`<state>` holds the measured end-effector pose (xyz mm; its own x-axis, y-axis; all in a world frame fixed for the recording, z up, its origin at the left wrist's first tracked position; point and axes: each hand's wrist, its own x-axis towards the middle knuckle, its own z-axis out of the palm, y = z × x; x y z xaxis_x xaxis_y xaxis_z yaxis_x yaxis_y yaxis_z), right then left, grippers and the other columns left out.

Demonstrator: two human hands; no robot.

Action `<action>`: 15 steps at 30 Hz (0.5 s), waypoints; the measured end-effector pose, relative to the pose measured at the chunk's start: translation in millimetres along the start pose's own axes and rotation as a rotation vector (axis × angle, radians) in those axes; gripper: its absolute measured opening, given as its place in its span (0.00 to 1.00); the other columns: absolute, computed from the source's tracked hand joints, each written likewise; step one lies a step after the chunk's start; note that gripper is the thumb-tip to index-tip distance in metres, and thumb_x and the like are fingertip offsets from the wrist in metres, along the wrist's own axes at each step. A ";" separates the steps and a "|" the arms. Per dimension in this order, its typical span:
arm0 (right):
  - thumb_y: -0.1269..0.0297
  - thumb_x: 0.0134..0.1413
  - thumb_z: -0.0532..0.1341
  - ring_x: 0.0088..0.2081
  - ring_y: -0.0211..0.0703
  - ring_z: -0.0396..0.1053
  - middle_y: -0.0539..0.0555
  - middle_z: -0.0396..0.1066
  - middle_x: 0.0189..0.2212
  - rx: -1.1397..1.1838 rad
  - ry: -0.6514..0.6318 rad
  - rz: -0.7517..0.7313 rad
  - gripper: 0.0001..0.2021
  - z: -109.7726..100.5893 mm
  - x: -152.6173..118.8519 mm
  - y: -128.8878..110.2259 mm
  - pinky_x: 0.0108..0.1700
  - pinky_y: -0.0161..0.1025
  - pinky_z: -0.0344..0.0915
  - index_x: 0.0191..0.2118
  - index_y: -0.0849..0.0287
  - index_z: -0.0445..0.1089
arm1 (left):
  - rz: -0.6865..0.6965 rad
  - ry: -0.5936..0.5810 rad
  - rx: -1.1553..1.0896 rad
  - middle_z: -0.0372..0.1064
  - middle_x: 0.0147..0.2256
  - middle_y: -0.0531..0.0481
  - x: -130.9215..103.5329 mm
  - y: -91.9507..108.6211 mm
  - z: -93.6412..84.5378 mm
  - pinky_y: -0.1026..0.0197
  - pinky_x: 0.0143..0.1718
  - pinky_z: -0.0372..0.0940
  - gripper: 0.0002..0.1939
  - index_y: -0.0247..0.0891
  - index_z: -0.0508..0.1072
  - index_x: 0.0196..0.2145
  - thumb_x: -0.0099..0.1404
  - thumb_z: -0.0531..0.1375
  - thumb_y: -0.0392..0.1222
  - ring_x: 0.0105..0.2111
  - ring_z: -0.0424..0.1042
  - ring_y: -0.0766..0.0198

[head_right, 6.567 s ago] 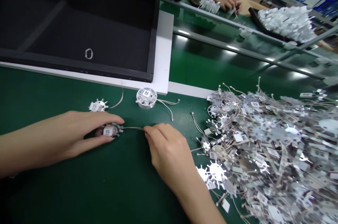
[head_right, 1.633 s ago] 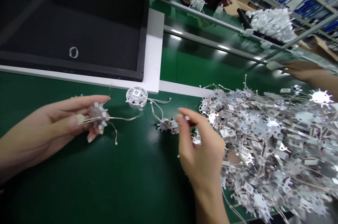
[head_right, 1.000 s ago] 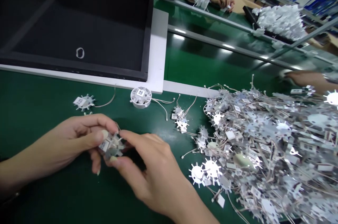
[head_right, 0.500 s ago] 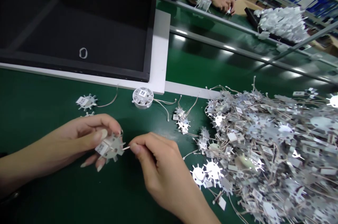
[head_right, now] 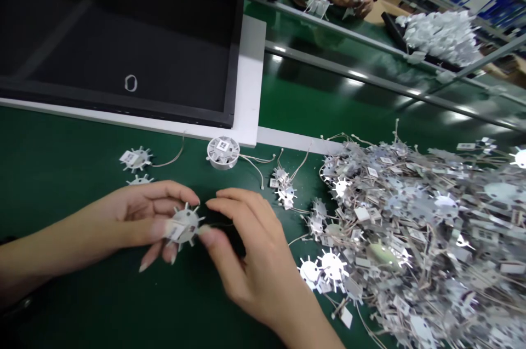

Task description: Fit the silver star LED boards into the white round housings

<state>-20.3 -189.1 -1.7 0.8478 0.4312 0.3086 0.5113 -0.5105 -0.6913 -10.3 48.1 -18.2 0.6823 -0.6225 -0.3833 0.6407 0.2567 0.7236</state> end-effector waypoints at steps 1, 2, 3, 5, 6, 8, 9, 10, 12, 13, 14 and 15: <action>0.59 0.72 0.61 0.56 0.45 0.76 0.58 0.77 0.54 -0.046 0.004 -0.049 0.11 -0.4 -0.2 0.3 0.56 0.40 0.71 0.54 0.56 0.72 | 0.005 0.006 0.005 0.79 0.33 0.49 0.3 0.7 0.5 0.71 0.28 0.73 0.23 0.39 0.73 0.53 0.68 0.72 0.51 0.30 0.79 0.65; 0.56 0.72 0.62 0.57 0.46 0.75 0.59 0.77 0.55 -0.091 0.001 -0.092 0.13 -0.5 -0.3 0.5 0.57 0.41 0.71 0.55 0.57 0.71 | 0.013 0.007 0.004 0.80 0.32 0.49 0.5 1.6 1.5 0.71 0.28 0.73 0.23 0.39 0.72 0.54 0.68 0.72 0.52 0.29 0.79 0.65; 0.54 0.71 0.63 0.56 0.47 0.76 0.60 0.77 0.55 -0.124 -0.002 -0.126 0.16 -0.1 -0.2 0.5 0.56 0.42 0.71 0.56 0.58 0.71 | 0.021 0.014 -0.001 0.80 0.31 0.50 0.5 2.7 2.9 0.71 0.29 0.74 0.23 0.39 0.72 0.54 0.69 0.71 0.51 0.30 0.79 0.65; 0.52 0.71 0.64 0.54 0.47 0.77 0.60 0.78 0.52 -0.146 -0.005 -0.160 0.18 1.8 0.3 0.5 0.54 0.42 0.71 0.56 0.59 0.70 | 0.034 0.046 -0.007 0.79 0.29 0.52 0.1 4.5 6.4 0.72 0.30 0.73 0.19 0.40 0.71 0.51 0.70 0.71 0.49 0.30 0.79 0.67; 0.52 0.71 0.64 0.52 0.45 0.78 0.58 0.80 0.50 -0.134 -0.007 -0.162 0.18 2.9 0.7 0.5 0.53 0.41 0.71 0.57 0.60 0.70 | 0.040 0.065 -0.005 0.79 0.29 0.53 0.0 5.1 8.1 0.73 0.31 0.72 0.17 0.41 0.71 0.49 0.70 0.71 0.48 0.30 0.79 0.68; 0.53 0.73 0.63 0.48 0.43 0.79 0.56 0.81 0.48 -0.093 -0.018 -0.153 0.18 4.7 1.6 0.5 0.51 0.40 0.71 0.58 0.60 0.69 | 0.052 0.076 0.015 0.80 0.28 0.54 -0.3 5.1 10.7 0.74 0.31 0.71 0.15 0.41 0.71 0.46 0.69 0.71 0.48 0.29 0.78 0.70; 0.53 0.73 0.62 0.47 0.42 0.79 0.56 0.81 0.47 -0.076 -0.026 -0.148 0.18 5.1 1.9 0.6 0.49 0.39 0.71 0.58 0.61 0.69 | 0.060 0.073 0.034 0.80 0.28 0.54 -0.4 4.6 11.5 0.75 0.30 0.70 0.15 0.41 0.72 0.45 0.69 0.71 0.48 0.29 0.78 0.70; 0.54 0.74 0.62 0.46 0.41 0.79 0.55 0.82 0.46 -0.064 -0.032 -0.144 0.18 5.0 2.2 0.6 0.48 0.39 0.71 0.58 0.61 0.69 | 0.068 0.072 0.058 0.81 0.29 0.54 -0.6 4.0 12.0 0.75 0.30 0.70 0.14 0.41 0.72 0.44 0.69 0.71 0.49 0.29 0.78 0.70; 0.54 0.75 0.61 0.42 0.40 0.79 0.55 0.83 0.44 -0.054 -0.032 -0.141 0.17 4.2 2.4 0.5 0.46 0.38 0.72 0.58 0.61 0.70 | 0.086 0.081 0.131 0.80 0.28 0.54 -1.6 2.6 12.7 0.75 0.29 0.68 0.13 0.42 0.72 0.44 0.71 0.69 0.49 0.28 0.77 0.70; 0.55 0.74 0.62 0.41 0.39 0.79 0.54 0.83 0.43 -0.056 -0.024 -0.139 0.16 3.7 2.4 0.4 0.45 0.38 0.72 0.57 0.61 0.70 | 0.099 0.109 0.193 0.80 0.27 0.55 -2.4 2.0 12.9 0.75 0.28 0.68 0.12 0.43 0.73 0.44 0.71 0.68 0.49 0.28 0.77 0.70; 0.55 0.74 0.62 0.40 0.39 0.79 0.54 0.83 0.42 -0.063 -0.009 -0.137 0.15 3.2 2.2 0.4 0.44 0.38 0.72 0.56 0.61 0.71 | 0.123 0.151 0.272 0.80 0.28 0.55 -3.4 1.4 12.8 0.75 0.29 0.69 0.11 0.43 0.74 0.45 0.71 0.68 0.49 0.28 0.77 0.70; 0.56 0.73 0.63 0.40 0.40 0.79 0.54 0.83 0.41 -0.073 0.008 -0.141 0.15 2.9 1.9 0.4 0.44 0.37 0.72 0.55 0.62 0.72 | 0.162 0.194 0.369 0.80 0.30 0.56 -4.4 0.7 12.5 0.74 0.31 0.70 0.10 0.44 0.75 0.45 0.70 0.68 0.47 0.29 0.77 0.69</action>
<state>-18.9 -186.3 -3.4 0.7679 0.4965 0.4048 0.6340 -0.4985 -0.5912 -17.3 41.8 -8.8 0.8397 -0.4364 -0.3232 0.3753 0.0362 0.9262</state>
